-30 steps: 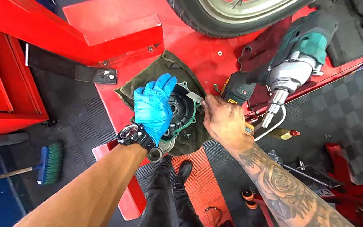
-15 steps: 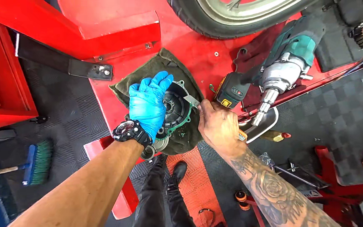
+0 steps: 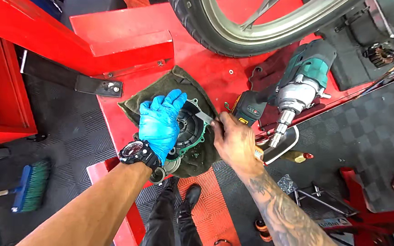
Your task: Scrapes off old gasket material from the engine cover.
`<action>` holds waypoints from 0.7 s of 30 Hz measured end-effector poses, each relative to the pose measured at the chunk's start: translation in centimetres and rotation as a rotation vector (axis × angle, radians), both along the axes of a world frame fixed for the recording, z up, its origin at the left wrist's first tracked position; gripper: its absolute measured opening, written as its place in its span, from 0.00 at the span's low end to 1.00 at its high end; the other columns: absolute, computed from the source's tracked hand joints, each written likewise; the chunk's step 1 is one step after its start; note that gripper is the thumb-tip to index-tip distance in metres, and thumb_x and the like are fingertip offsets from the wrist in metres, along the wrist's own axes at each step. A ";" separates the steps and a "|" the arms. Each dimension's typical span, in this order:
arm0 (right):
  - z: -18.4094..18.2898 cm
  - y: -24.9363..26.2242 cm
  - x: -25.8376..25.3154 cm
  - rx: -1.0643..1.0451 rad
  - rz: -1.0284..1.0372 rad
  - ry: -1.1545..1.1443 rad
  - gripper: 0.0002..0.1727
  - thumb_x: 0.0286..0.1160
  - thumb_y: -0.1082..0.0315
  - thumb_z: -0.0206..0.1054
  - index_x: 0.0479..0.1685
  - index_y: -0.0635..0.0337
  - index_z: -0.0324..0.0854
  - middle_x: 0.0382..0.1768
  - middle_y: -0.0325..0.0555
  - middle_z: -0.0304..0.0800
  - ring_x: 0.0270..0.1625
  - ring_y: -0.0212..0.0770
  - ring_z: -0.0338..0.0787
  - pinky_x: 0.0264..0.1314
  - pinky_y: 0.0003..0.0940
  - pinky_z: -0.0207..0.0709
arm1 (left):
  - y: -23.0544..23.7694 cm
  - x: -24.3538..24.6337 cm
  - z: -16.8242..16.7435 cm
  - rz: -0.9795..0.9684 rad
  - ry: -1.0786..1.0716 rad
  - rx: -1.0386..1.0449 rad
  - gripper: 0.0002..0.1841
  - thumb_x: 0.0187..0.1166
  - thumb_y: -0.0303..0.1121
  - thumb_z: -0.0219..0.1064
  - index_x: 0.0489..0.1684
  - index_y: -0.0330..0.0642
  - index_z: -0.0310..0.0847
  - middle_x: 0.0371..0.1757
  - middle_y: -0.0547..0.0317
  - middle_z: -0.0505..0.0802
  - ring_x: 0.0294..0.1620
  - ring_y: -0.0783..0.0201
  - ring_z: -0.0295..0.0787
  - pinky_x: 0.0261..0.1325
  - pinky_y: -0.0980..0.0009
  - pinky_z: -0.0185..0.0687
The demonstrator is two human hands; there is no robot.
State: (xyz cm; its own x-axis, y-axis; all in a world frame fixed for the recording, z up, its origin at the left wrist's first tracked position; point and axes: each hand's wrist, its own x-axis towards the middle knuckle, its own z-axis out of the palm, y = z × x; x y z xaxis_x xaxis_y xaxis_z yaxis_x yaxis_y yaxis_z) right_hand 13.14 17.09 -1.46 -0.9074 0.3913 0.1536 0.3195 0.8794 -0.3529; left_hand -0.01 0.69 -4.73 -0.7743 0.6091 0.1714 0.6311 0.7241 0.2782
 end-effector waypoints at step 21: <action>-0.3 -2.2 1.9 0.106 -0.061 0.047 0.12 0.83 0.58 0.64 0.33 0.52 0.85 0.27 0.40 0.87 0.28 0.42 0.89 0.23 0.41 0.78 | -0.2 -0.3 -0.2 0.021 -0.022 0.093 0.34 0.77 0.18 0.50 0.75 0.70 0.82 0.79 0.71 0.84 0.75 0.55 0.81 0.70 0.46 0.68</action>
State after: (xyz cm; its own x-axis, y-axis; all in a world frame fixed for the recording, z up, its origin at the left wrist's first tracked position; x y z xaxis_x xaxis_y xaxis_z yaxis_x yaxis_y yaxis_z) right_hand 15.01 14.88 -1.76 -0.8733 0.4245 0.2391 0.3583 0.8921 -0.2754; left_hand -0.29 0.48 -4.97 -0.7913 0.5747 0.2088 0.6087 0.7078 0.3585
